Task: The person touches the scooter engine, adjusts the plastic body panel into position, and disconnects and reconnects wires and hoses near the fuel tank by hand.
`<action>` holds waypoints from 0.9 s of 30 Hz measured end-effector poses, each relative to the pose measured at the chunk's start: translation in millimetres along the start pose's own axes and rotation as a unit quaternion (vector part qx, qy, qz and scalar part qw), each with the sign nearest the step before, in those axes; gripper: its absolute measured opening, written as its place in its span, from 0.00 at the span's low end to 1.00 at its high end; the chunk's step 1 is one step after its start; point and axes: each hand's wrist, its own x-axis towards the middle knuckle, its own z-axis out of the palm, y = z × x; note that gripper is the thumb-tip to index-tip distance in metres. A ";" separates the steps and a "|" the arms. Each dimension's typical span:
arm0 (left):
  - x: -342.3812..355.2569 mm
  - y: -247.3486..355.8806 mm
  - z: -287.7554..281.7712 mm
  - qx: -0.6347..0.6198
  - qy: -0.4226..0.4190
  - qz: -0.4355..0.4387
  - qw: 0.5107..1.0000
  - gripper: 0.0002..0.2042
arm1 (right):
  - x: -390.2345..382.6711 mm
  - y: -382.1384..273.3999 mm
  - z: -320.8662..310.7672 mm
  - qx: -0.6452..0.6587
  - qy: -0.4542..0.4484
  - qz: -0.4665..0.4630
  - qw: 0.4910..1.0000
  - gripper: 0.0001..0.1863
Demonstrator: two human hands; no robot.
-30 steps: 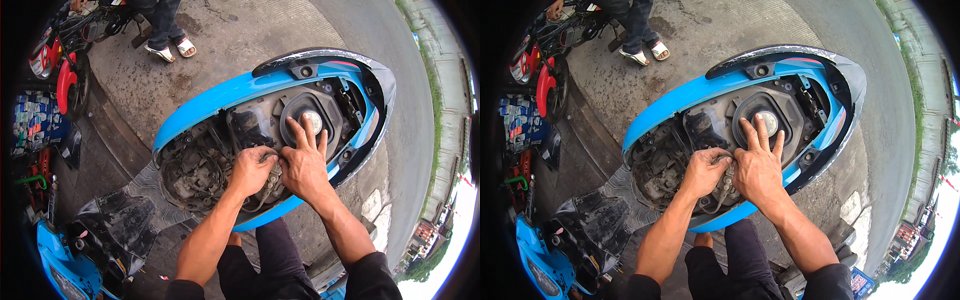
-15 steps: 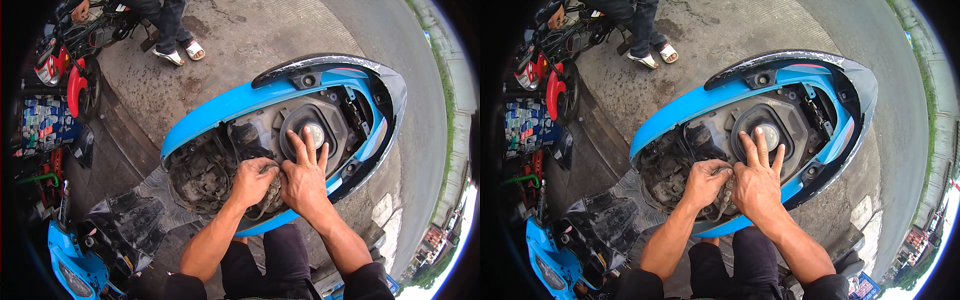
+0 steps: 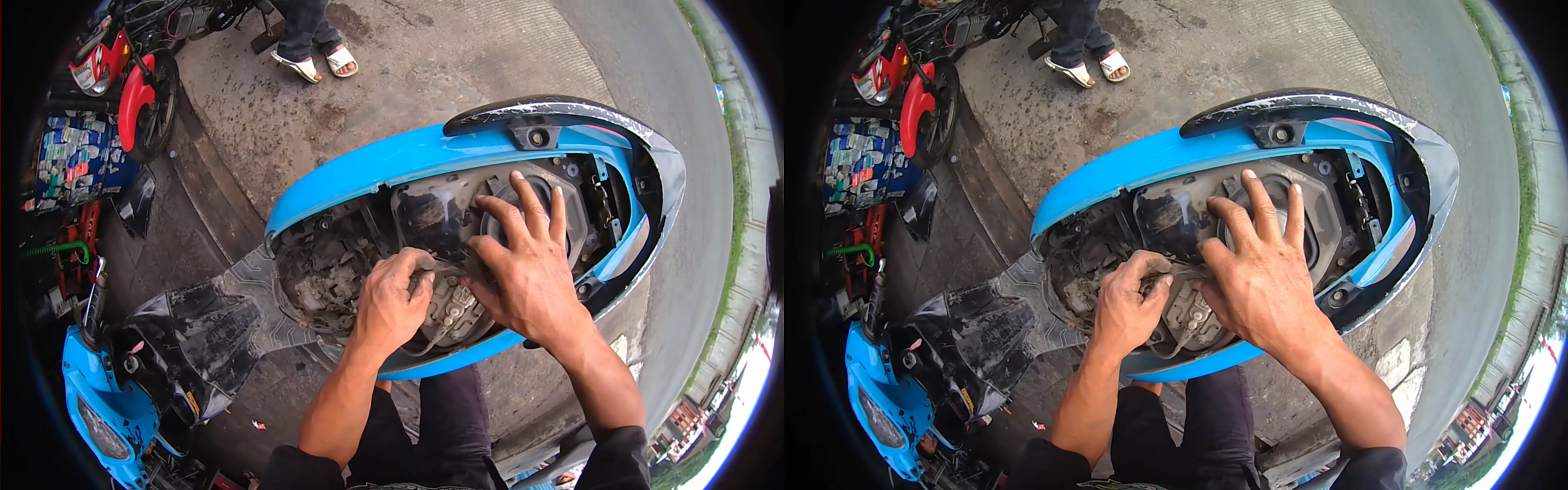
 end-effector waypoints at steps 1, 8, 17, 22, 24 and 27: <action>3.3 -1.5 5.3 0.038 0.024 0.076 0.996 0.09 | 8.8 4.0 5.6 -0.032 -0.032 -0.043 0.998 0.11; -20.1 -4.3 51.4 0.083 0.266 0.169 0.945 0.11 | 27.4 31.4 30.2 -0.031 -0.088 -0.131 0.987 0.12; -51.5 -14.7 90.5 0.151 0.210 0.205 0.944 0.18 | 32.4 34.6 27.9 -0.013 -0.107 -0.153 0.982 0.12; -52.5 -21.5 89.8 0.182 0.189 0.242 0.934 0.19 | 30.1 39.1 28.7 -0.006 -0.105 -0.148 0.983 0.12; -55.1 -24.8 94.9 0.176 0.196 0.226 0.938 0.20 | 29.7 42.5 27.2 0.016 -0.098 -0.159 0.982 0.12; -56.5 -23.2 92.8 0.181 0.182 0.224 0.940 0.20 | 31.1 43.2 27.4 0.020 -0.090 -0.157 0.983 0.11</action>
